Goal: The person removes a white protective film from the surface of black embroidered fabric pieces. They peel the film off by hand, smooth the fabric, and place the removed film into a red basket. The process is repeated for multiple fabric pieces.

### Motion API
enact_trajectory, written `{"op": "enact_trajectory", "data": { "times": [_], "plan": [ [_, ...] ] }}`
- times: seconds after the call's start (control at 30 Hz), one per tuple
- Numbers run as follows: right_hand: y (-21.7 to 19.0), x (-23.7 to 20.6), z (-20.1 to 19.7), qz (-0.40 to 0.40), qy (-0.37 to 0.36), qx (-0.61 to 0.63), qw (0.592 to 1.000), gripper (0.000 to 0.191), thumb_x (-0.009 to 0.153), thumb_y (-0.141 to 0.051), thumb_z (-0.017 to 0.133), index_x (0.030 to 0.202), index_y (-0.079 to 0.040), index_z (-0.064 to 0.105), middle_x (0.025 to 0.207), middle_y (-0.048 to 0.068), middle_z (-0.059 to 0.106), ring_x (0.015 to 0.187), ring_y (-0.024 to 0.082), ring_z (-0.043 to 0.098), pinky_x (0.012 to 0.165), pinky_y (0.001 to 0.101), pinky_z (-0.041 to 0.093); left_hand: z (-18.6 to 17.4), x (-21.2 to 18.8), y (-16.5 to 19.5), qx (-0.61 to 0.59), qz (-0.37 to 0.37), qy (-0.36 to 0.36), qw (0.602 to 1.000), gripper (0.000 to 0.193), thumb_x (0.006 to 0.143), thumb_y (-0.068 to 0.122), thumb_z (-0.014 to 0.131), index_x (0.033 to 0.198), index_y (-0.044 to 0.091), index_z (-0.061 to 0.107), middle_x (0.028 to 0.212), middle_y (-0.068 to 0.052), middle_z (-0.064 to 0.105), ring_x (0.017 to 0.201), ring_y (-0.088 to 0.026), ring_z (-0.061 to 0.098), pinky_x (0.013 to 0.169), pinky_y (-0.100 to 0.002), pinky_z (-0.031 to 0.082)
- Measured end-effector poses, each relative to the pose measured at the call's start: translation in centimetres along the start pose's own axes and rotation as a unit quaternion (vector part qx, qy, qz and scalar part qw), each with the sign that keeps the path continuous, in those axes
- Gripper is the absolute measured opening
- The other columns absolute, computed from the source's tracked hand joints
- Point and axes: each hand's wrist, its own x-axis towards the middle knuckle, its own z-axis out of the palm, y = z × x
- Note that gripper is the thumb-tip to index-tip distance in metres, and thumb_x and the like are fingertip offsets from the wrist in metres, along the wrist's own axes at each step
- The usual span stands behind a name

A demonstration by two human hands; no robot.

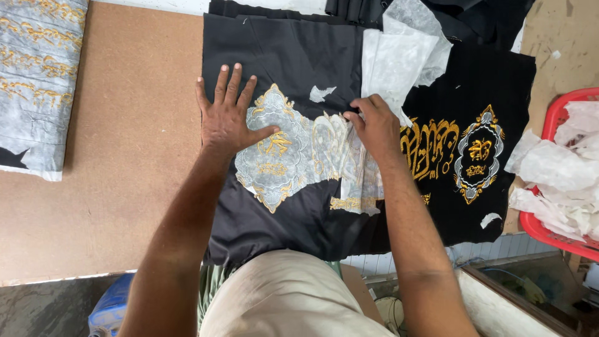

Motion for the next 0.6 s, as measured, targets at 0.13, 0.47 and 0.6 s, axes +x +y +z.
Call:
{"op": "enact_trajectory", "data": {
  "times": [0.13, 0.47, 0.6],
  "plan": [
    [0.5, -0.1, -0.9, -0.023, -0.060, 0.001, 0.998, 0.050, 0.079, -0.038, 0.082, 0.120, -0.012, 0.069, 0.116, 0.007, 0.065, 0.085, 0.023, 0.072, 0.074, 0.0393, 0.057, 1.1, 0.5, 4.4, 0.066, -0.078, -0.022, 0.995, 0.111, 0.091, 0.093, 0.049, 0.164, 0.009, 0.039, 0.172, -0.020, 0.020, 0.164, -0.035, 0.009, 0.124, -0.069, -0.006],
    [9.3, 1.6, -0.5, -0.077, -0.177, -0.029, 0.981, 0.024, 0.097, -0.030, 0.074, 0.098, -0.008, 0.063, 0.101, 0.007, 0.065, 0.089, 0.022, 0.071, 0.077, 0.0366, 0.059, 6.8, 1.8, 18.0, -0.016, 0.015, 0.067, 0.998, 0.117, 0.076, 0.096, 0.052, 0.163, 0.018, 0.037, 0.171, -0.016, 0.019, 0.158, -0.034, 0.011, 0.121, -0.071, 0.002],
    [17.8, 1.5, -5.3, 0.044, -0.029, 0.060, 0.997, 0.017, 0.094, -0.024, 0.073, 0.091, -0.009, 0.067, 0.106, 0.009, 0.068, 0.089, 0.021, 0.070, 0.079, 0.0354, 0.060, 6.8, 2.0, 18.6, -0.006, 0.012, 0.057, 0.998, 0.121, 0.075, 0.098, 0.052, 0.164, 0.018, 0.035, 0.172, -0.015, 0.018, 0.159, -0.034, 0.010, 0.121, -0.071, 0.000]
  ]
}}
